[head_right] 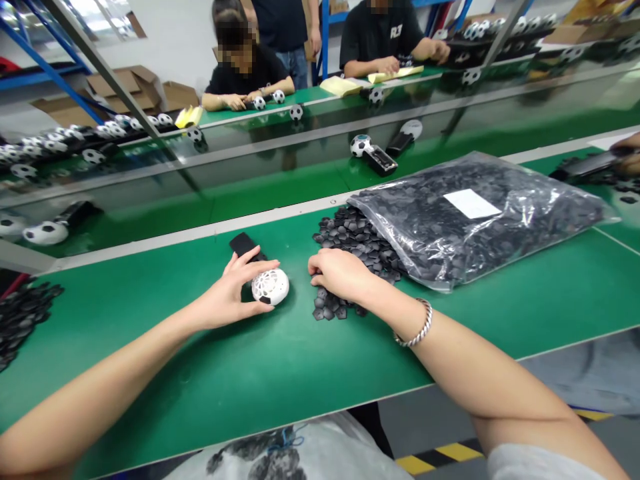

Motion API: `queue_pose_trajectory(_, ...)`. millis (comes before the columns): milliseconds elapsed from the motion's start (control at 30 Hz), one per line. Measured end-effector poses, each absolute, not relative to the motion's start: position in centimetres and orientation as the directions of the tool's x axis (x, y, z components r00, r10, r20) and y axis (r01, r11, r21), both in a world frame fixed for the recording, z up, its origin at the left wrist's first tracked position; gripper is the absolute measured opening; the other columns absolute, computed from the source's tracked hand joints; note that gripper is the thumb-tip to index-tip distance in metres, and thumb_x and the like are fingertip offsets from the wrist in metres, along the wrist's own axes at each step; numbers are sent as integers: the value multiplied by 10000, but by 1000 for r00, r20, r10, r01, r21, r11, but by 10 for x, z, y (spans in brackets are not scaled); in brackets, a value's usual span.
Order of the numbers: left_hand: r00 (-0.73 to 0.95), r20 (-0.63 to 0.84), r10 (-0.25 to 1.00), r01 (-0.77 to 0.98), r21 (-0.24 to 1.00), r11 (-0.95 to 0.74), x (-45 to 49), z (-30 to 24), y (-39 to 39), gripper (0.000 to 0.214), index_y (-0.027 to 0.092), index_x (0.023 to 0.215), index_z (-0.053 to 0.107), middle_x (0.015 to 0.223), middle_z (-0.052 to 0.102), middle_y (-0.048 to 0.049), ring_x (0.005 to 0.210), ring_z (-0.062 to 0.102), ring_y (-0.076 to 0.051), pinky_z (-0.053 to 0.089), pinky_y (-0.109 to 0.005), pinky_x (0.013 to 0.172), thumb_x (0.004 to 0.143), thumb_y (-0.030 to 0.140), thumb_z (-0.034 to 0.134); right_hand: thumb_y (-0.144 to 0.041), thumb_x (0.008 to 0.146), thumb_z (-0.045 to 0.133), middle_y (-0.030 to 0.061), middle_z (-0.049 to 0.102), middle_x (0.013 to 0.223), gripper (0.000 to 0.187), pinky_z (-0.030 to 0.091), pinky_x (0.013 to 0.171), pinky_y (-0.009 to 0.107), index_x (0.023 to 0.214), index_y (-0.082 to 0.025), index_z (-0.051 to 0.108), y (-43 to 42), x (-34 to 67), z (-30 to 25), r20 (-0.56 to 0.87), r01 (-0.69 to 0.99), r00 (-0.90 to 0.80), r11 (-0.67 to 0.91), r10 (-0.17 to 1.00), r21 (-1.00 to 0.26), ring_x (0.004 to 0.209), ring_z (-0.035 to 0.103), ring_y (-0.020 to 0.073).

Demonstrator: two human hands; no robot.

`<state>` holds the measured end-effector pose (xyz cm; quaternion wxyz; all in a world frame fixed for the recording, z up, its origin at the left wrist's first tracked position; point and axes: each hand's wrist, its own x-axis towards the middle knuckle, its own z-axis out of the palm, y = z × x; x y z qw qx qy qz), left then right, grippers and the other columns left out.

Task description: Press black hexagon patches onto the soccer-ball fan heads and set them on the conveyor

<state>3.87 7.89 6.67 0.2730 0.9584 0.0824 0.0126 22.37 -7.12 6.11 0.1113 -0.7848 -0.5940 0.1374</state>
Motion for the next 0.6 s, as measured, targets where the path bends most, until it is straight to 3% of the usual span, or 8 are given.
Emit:
queue_pose_trajectory(100,989,-75,126,146,604,-784,36,70,76,687,275,1322,334,1398,360,-47,1362,32,-291,105,-596,1055,709,283,646,-157,741,614,41,607,794,32,376,593,258,756,-185,618,-70,222,59,-79,910,234,-247,969,-334,698,557,165)
queue_pose_trajectory(200,987,-20,159,134,650,-748,39,68,72,681,207,1292,380,1366,396,-93,1364,23,-283,179,-522,1074,685,296,676,-148,749,600,31,603,777,39,374,581,251,736,-186,602,-70,220,61,-37,909,217,-215,976,-357,679,550,155)
queue_pose_trajectory(300,990,-10,143,111,683,-722,43,67,72,581,195,1249,420,1344,424,-89,1365,53,-260,174,-492,1087,713,236,641,-162,778,573,5,609,712,73,394,594,245,839,-190,604,-71,218,64,3,854,208,-180,978,-488,652,554,142)
queue_pose_trajectory(400,996,-24,84,75,725,-685,44,68,77,575,205,1253,408,1375,387,-75,1363,82,-248,181,-477,1090,714,171,606,-169,807,537,18,629,800,155,425,678,246,941,-186,613,-72,216,66,68,780,156,-81,985,-621,726,574,138)
queue_pose_trajectory(600,993,-5,119,84,740,-667,44,66,79,587,202,1221,422,1348,417,-77,1361,96,-259,185,-467,1090,683,224,657,-187,812,540,-1,621,773,75,425,647,229,840,-180,609,-72,208,66,142,670,134,16,981,-743,678,555,112)
